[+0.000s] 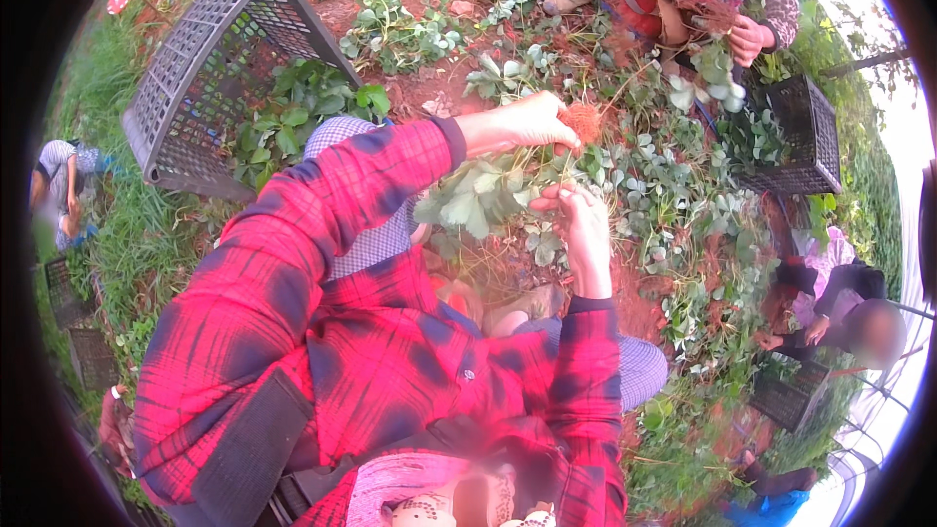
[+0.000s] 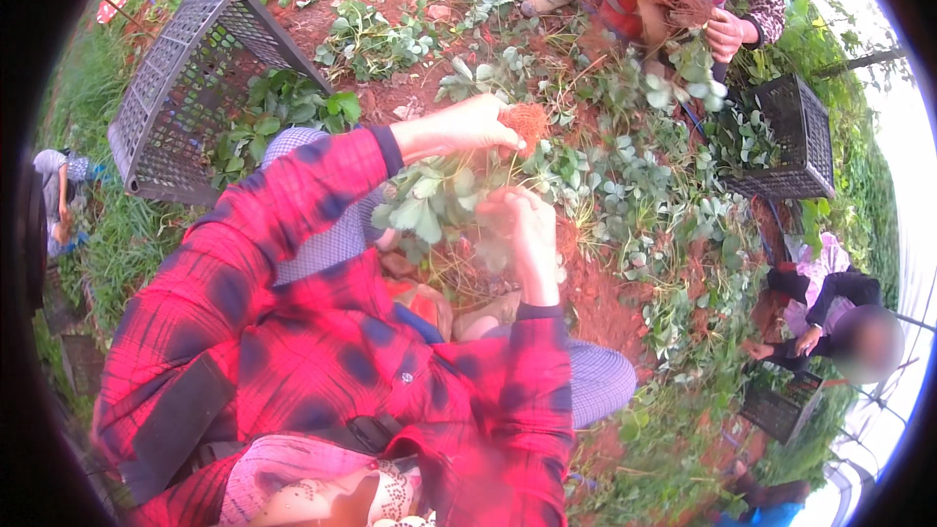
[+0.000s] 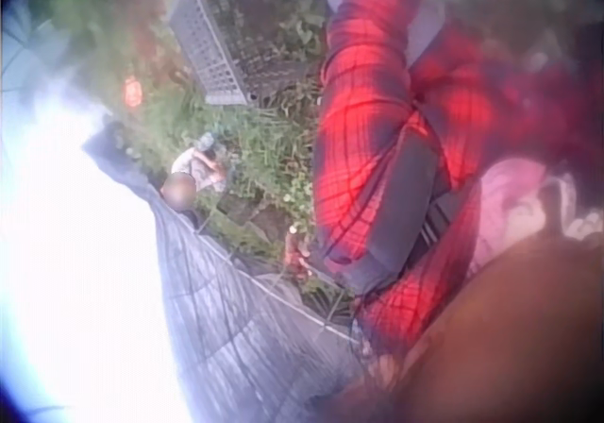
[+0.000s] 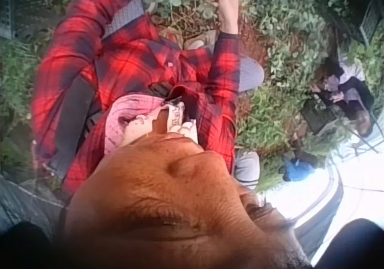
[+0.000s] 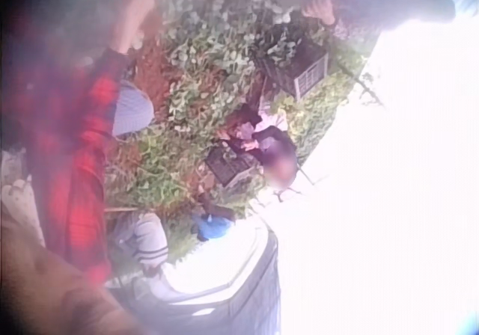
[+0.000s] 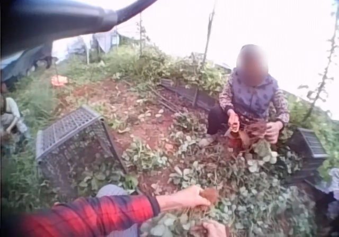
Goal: The person is harvesting leafy vegetables in a garden. They are picking the vegetables by hand and placing them into a basket.
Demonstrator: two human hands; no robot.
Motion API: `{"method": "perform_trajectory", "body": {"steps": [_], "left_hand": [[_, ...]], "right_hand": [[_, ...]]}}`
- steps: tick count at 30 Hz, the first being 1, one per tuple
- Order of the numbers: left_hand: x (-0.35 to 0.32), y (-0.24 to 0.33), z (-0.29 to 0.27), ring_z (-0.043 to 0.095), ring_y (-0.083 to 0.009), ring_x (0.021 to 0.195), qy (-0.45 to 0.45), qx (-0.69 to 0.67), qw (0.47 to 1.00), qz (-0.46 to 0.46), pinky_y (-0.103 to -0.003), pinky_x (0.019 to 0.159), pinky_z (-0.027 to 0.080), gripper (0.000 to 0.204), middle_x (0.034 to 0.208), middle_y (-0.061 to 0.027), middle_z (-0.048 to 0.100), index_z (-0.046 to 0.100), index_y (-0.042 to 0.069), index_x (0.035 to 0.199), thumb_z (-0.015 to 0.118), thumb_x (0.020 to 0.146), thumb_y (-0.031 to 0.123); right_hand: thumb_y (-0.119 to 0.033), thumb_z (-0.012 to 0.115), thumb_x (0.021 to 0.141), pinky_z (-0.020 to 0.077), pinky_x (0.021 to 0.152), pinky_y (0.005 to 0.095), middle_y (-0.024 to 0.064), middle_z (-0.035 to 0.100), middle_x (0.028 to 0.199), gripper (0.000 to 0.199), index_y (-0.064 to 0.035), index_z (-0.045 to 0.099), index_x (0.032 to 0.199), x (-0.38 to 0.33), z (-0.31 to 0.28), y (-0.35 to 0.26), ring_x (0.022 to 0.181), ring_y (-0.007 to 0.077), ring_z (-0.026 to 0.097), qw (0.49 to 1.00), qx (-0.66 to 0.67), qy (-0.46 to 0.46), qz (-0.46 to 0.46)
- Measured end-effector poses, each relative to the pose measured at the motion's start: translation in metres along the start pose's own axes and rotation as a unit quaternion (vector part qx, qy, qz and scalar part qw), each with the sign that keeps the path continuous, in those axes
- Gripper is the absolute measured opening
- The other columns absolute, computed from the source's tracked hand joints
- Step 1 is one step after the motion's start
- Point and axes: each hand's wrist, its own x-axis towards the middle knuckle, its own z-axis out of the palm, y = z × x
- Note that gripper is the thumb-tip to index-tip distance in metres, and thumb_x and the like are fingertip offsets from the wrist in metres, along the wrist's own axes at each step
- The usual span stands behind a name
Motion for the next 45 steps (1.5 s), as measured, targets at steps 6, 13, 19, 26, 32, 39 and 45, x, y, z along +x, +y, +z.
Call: {"method": "perform_trajectory", "body": {"steps": [6,13,19,26,32,39,45], "left_hand": [[-0.004,-0.001,0.011,0.054,-0.0080,0.065,0.039,0.096,0.995,0.005,-0.023,0.061,0.043,0.017,0.071,-0.0032,0.061,0.063,0.000,0.082,0.062,0.069,0.010],[-0.002,0.012,-0.006,0.056,-0.0080,0.078,0.008,-0.030,0.999,0.035,-0.024,0.072,0.044,0.025,0.087,-0.0022,0.063,0.063,0.002,0.094,0.066,0.071,0.012],[-0.011,0.034,-0.015,0.054,-0.0061,0.073,-0.066,0.019,0.997,-0.037,-0.022,0.066,0.044,0.032,0.085,-0.0004,0.063,0.064,0.006,0.094,0.072,0.067,0.023],[-0.010,0.049,-0.055,0.049,-0.0033,0.049,-0.084,-0.213,0.973,-0.027,-0.014,0.039,0.036,0.017,0.067,-0.0001,0.056,0.056,0.006,0.087,0.064,0.076,0.016],[-0.005,0.047,-0.082,0.031,-0.0013,0.044,-0.180,-0.314,0.932,0.035,-0.016,0.040,0.026,0.022,0.064,-0.0007,0.045,0.052,0.004,0.076,0.052,0.085,0.024],[-0.003,0.049,-0.092,0.031,-0.0003,0.043,-0.153,-0.353,0.923,0.003,-0.014,0.039,0.027,0.023,0.065,-0.0014,0.045,0.051,0.002,0.077,0.047,0.088,0.023],[0.011,0.047,-0.074,0.035,-0.0018,0.038,-0.083,-0.321,0.943,-0.025,-0.014,0.033,0.028,0.017,0.064,-0.0043,0.052,0.054,0.003,0.076,0.057,0.082,0.019]], "right_hand": [[-0.014,0.041,0.078,0.0437,0.054,0.0256,0.0071,0.057,0.059,0.022,0.0010,0.057,0.076,0.014,-0.006,0.019,0.055,0.0136,0.053,0.991,-0.025,0.129,-0.022],[-0.011,0.044,0.081,0.0335,0.038,0.0204,0.0009,0.048,0.053,0.018,-0.0006,0.058,0.075,0.005,-0.051,0.139,0.041,0.0098,0.043,0.960,0.066,0.255,0.089],[-0.012,0.055,0.076,0.0441,0.057,0.0254,0.0081,0.059,0.067,0.017,0.0025,0.060,0.083,0.003,-0.086,0.151,0.059,0.0112,0.054,0.945,-0.199,0.256,-0.040],[-0.008,0.063,0.070,0.0442,0.063,0.0236,0.0051,0.061,0.073,0.018,0.0023,0.059,0.084,-0.004,-0.041,0.071,0.068,0.0091,0.055,0.978,-0.087,0.142,-0.128],[-0.005,0.057,0.067,0.0436,0.069,0.0254,0.0081,0.062,0.083,0.023,-0.0012,0.062,0.089,-0.014,-0.020,0.035,0.076,0.0136,0.057,0.980,-0.113,0.046,-0.159],[-0.003,0.057,0.068,0.0446,0.063,0.0259,0.0083,0.059,0.077,0.019,-0.0021,0.061,0.086,-0.045,0.002,-0.008,0.069,0.0168,0.058,0.966,-0.170,-0.008,-0.196],[-0.008,0.062,0.072,0.0441,0.058,0.0254,0.0098,0.060,0.077,0.018,0.0009,0.060,0.088,-0.026,0.047,-0.009,0.063,0.0132,0.056,0.894,-0.323,0.041,-0.308]]}}
